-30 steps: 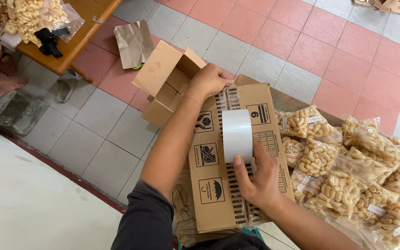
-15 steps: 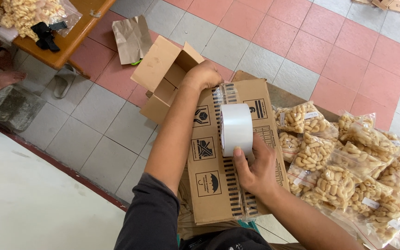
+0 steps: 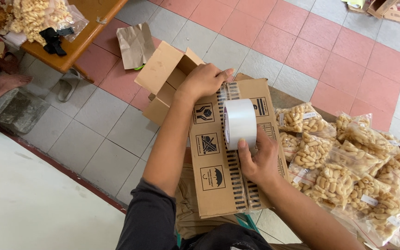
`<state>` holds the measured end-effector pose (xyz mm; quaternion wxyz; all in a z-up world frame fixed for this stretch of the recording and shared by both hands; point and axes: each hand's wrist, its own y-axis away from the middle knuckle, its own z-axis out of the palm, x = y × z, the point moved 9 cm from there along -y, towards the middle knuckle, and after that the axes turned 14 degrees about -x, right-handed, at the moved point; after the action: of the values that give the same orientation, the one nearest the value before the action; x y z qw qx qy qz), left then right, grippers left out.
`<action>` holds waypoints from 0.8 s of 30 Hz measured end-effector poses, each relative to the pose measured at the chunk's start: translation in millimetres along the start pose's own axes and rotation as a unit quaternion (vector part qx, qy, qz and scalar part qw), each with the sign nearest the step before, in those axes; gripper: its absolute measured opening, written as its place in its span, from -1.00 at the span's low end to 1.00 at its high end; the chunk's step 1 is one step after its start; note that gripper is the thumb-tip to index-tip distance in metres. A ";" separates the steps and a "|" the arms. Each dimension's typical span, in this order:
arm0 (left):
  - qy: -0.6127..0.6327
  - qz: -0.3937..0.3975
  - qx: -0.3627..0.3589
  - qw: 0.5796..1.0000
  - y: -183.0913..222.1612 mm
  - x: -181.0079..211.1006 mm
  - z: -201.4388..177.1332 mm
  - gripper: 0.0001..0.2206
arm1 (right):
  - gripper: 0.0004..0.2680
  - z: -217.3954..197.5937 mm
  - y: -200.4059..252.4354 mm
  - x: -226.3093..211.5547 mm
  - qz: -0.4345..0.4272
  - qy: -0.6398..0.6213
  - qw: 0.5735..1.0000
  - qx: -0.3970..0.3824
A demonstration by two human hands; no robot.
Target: Packing bags of snacks into a cardboard box and sealing it with adhesive tape and scissors.
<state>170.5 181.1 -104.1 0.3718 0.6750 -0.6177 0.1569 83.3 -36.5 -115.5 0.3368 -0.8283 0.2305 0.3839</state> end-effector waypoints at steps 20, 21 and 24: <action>-0.035 -0.086 0.020 0.995 3.1 -21.0 8.0 -0.65 | -0.74 -11.1 23.7 -47.0 0.201 -0.075 0.976 -0.041; -0.045 -0.098 0.000 0.994 1.5 -21.0 7.9 -0.49 | -0.74 -10.4 26.6 -53.0 0.236 -0.059 0.968 -0.058; -0.050 -0.098 -0.004 0.994 1.1 -21.0 9.0 -0.54 | -0.71 -12.3 36.0 -48.3 0.237 0.020 0.971 -0.040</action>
<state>163.3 190.0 -123.9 0.3564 0.7377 -0.5672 0.0836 37.2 -63.6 -85.1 0.1985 -0.7705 0.4113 0.4447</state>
